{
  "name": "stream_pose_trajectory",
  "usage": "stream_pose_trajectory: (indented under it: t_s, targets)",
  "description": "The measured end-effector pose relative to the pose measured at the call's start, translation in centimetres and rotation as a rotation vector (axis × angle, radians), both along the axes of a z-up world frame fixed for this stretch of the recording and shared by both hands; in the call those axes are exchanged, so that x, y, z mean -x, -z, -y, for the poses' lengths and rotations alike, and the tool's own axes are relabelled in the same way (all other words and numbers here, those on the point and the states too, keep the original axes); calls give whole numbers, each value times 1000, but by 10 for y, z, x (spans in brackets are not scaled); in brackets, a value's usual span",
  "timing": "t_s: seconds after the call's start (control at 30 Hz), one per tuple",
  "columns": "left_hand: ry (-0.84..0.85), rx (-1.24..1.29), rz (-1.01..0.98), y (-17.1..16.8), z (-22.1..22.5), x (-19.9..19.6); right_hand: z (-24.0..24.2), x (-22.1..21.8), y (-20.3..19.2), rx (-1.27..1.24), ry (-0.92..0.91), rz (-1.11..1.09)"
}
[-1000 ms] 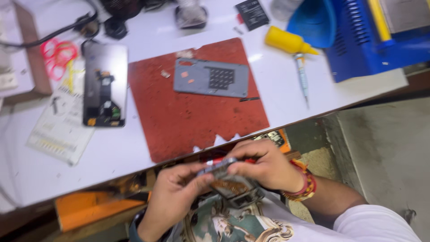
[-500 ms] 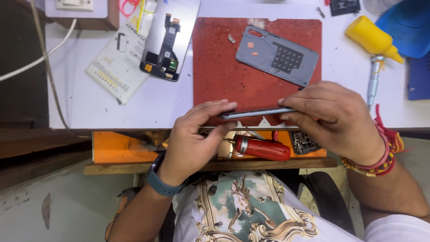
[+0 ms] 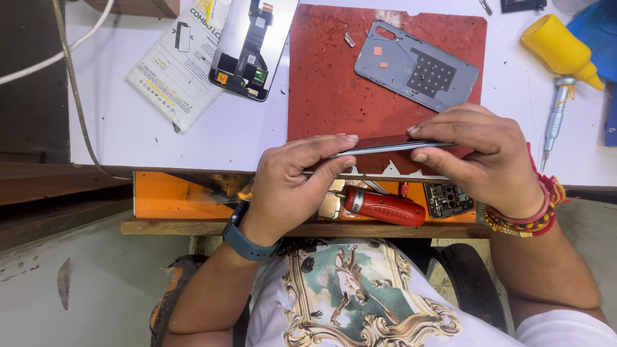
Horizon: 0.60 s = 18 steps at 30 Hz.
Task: The person aligns and fits a mobile phone screen into its chassis and then uses a screwdriver to secure internal components with screws.
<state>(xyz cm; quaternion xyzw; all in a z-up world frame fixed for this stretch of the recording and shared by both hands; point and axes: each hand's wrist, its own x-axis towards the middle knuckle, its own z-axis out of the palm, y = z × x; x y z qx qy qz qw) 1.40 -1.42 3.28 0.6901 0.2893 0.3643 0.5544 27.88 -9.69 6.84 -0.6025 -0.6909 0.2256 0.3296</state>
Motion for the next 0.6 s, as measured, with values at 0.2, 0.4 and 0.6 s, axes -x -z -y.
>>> stream_pose_trajectory:
  t_s: [0.2, 0.4, 0.6]
  targets:
    - [-63, -22, -26, -7, 3, -5, 0, 3, 10, -64, 11, -90]
    - [-96, -202, -122, -20, 3, -10, -1, 5, 14, -99, 5, -117]
    - [-79, -94, -43, -15, 7, -28, -2, 7, 18, -85, 47, -156]
